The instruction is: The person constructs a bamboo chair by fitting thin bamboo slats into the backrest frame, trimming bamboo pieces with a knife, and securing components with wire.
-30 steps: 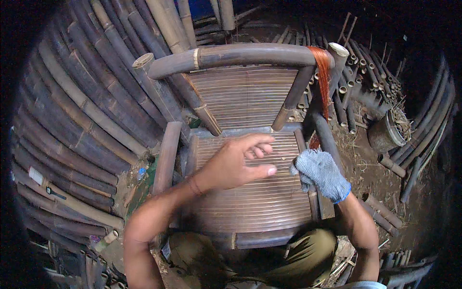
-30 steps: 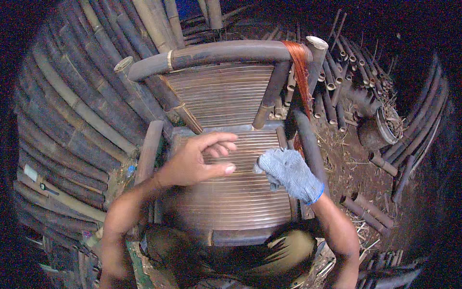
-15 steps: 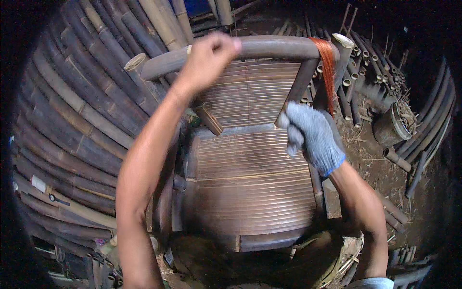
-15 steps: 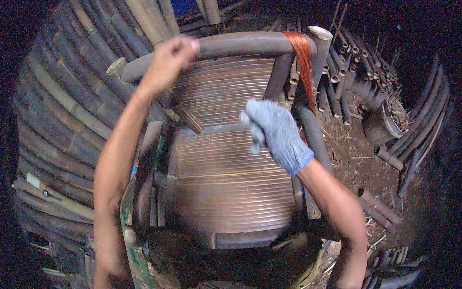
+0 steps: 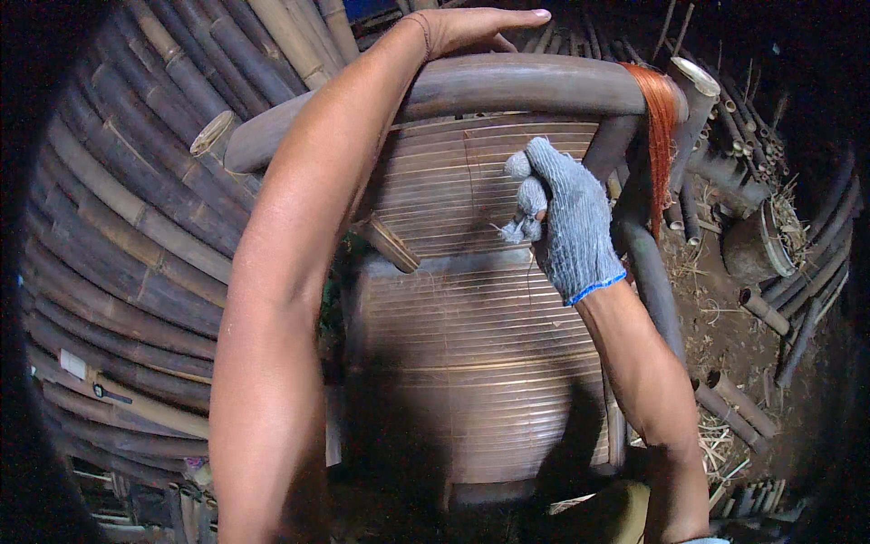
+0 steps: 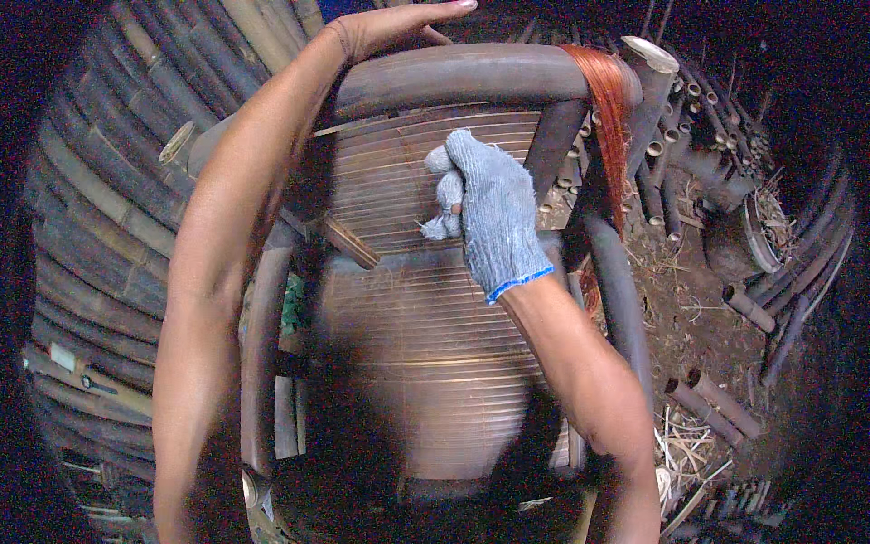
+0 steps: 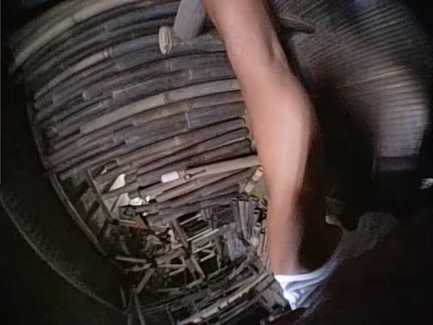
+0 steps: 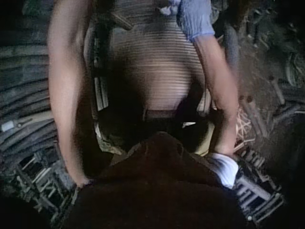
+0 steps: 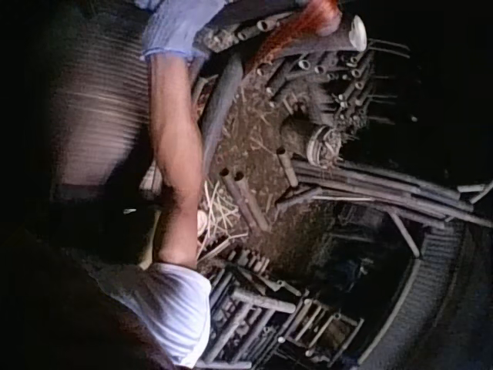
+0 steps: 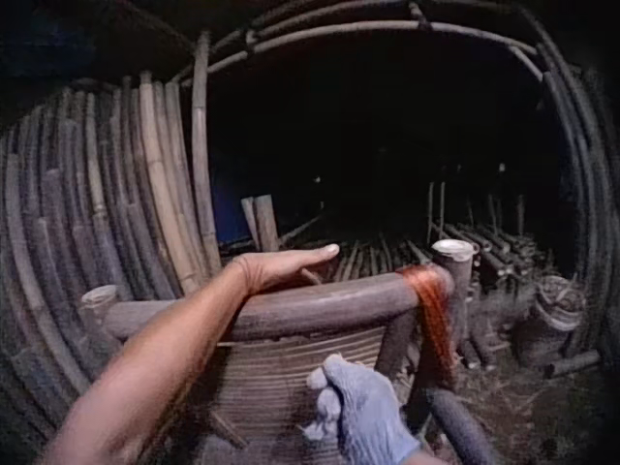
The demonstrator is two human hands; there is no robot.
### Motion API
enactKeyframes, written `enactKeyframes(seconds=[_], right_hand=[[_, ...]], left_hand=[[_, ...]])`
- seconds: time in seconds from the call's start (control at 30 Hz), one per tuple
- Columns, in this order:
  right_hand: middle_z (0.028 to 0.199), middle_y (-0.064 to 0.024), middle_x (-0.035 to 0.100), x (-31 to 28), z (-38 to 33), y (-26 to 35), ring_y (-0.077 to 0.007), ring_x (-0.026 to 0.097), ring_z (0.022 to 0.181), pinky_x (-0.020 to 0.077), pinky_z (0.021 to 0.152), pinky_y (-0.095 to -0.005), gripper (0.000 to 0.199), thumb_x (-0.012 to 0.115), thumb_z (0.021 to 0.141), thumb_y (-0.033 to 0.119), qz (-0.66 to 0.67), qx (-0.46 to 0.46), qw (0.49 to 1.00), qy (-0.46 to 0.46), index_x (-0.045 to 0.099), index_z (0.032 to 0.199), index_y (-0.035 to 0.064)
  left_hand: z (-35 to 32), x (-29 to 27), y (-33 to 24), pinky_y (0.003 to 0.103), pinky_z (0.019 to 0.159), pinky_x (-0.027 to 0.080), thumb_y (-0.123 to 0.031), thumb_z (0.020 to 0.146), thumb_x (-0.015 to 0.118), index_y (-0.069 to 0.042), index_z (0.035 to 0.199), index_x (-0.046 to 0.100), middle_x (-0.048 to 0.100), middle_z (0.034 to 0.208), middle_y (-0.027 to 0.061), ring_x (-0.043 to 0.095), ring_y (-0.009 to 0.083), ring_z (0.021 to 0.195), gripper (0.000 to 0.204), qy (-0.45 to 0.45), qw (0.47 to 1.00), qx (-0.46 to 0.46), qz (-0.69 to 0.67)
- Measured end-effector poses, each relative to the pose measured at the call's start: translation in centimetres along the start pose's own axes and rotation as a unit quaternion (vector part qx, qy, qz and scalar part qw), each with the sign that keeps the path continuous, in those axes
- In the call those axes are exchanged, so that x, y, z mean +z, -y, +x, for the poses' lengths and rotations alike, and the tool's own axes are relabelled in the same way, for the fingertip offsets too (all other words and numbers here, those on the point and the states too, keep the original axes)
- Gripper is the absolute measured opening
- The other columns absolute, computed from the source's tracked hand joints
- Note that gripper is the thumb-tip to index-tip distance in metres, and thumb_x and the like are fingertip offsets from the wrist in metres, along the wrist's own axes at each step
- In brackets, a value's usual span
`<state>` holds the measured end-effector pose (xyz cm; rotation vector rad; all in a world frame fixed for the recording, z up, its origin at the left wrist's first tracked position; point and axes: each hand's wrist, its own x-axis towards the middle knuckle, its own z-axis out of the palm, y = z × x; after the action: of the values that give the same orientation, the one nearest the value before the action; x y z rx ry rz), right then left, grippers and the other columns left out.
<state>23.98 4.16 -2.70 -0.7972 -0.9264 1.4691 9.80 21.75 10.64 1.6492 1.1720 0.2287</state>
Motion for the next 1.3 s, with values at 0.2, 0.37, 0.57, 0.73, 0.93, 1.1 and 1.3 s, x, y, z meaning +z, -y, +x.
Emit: enactKeyframes(seconds=[0.2,0.37,0.57,0.73,0.93,1.1,1.3], right_hand=[[0.053,-0.0025,0.048,0.3,0.6,-1.0,-0.0137,0.043,0.038,0.0522,0.041,-0.0334,0.034,0.054,0.098,0.033,0.02,-0.011,1.0,-0.004,0.063,0.088,0.002],[0.053,-0.0011,0.047,1.6,2.6,-1.6,-0.0136,0.043,0.038,0.0521,0.041,-0.034,0.032,0.054,0.097,0.032,0.03,0.017,0.999,0.02,0.063,0.088,0.0026],[0.057,0.0002,0.049,0.7,2.6,0.0,-0.012,0.046,0.042,0.0515,0.044,-0.0347,0.029,0.062,0.093,0.032,-0.052,0.021,0.996,0.072,0.057,0.075,0.0092],[0.06,-0.0011,0.052,-0.1,-0.5,-0.5,-0.0093,0.049,0.051,0.0452,0.048,-0.0297,0.034,0.062,0.092,0.035,-0.268,-0.024,0.96,0.081,0.055,0.073,0.0071],[0.058,-0.0028,0.052,-0.4,-1.8,-1.2,-0.0127,0.052,0.05,0.0442,0.048,-0.0314,0.038,0.056,0.095,0.034,-0.288,-0.035,0.949,0.119,0.055,0.071,0.0048],[0.061,-0.0005,0.05,-1.4,-1.1,-1.8,-0.0093,0.048,0.049,0.0484,0.046,-0.0274,0.027,0.062,0.094,0.032,-0.202,0.015,0.972,0.123,0.06,0.09,0.005],[0.06,0.002,0.047,-0.6,-0.7,-2.0,-0.0064,0.044,0.047,0.0498,0.044,-0.0253,0.025,0.068,0.091,0.029,-0.143,0.036,0.981,0.126,0.062,0.099,0.0054]], left_hand=[[0.7,-0.9,0.2,0.042,0.112,0.037,-0.078,0.083,0.053,0.009,0.147,0.032,0.041,0.149,0.0251,0.046,0.0286,0.133,0.11,0.068,0.997,0.03,0.015],[0.1,-1.2,0.5,0.04,0.112,0.038,-0.075,0.083,0.057,0.003,0.148,0.034,0.043,0.148,0.0202,0.047,0.0266,0.132,0.105,0.083,0.995,0.048,0.021],[-4.8,1.9,0.2,0.043,0.108,0.039,-0.086,0.078,0.046,-0.005,0.136,0.058,0.052,0.14,0.0235,0.053,0.0373,0.127,0.101,-0.139,0.925,0.072,0.346],[-6.0,0.3,2.9,0.043,0.109,0.038,-0.086,0.078,0.045,-0.006,0.14,0.054,0.051,0.142,0.0226,0.052,0.0348,0.128,0.102,-0.108,0.957,0.051,0.264],[-3.7,-1.4,2.2,0.043,0.108,0.039,-0.085,0.079,0.046,-0.006,0.14,0.054,0.052,0.142,0.0213,0.052,0.0335,0.127,0.1,-0.075,0.979,0.028,0.187],[-2.9,-1.1,1.9,0.042,0.107,0.04,-0.084,0.08,0.046,-0.007,0.14,0.055,0.052,0.141,0.0202,0.053,0.0324,0.126,0.098,-0.072,0.982,0.025,0.173],[-3.0,-1.2,2.1,0.041,0.106,0.04,-0.083,0.081,0.046,-0.007,0.14,0.055,0.053,0.141,0.0189,0.054,0.031,0.124,0.096,-0.073,0.984,0.022,0.16]])
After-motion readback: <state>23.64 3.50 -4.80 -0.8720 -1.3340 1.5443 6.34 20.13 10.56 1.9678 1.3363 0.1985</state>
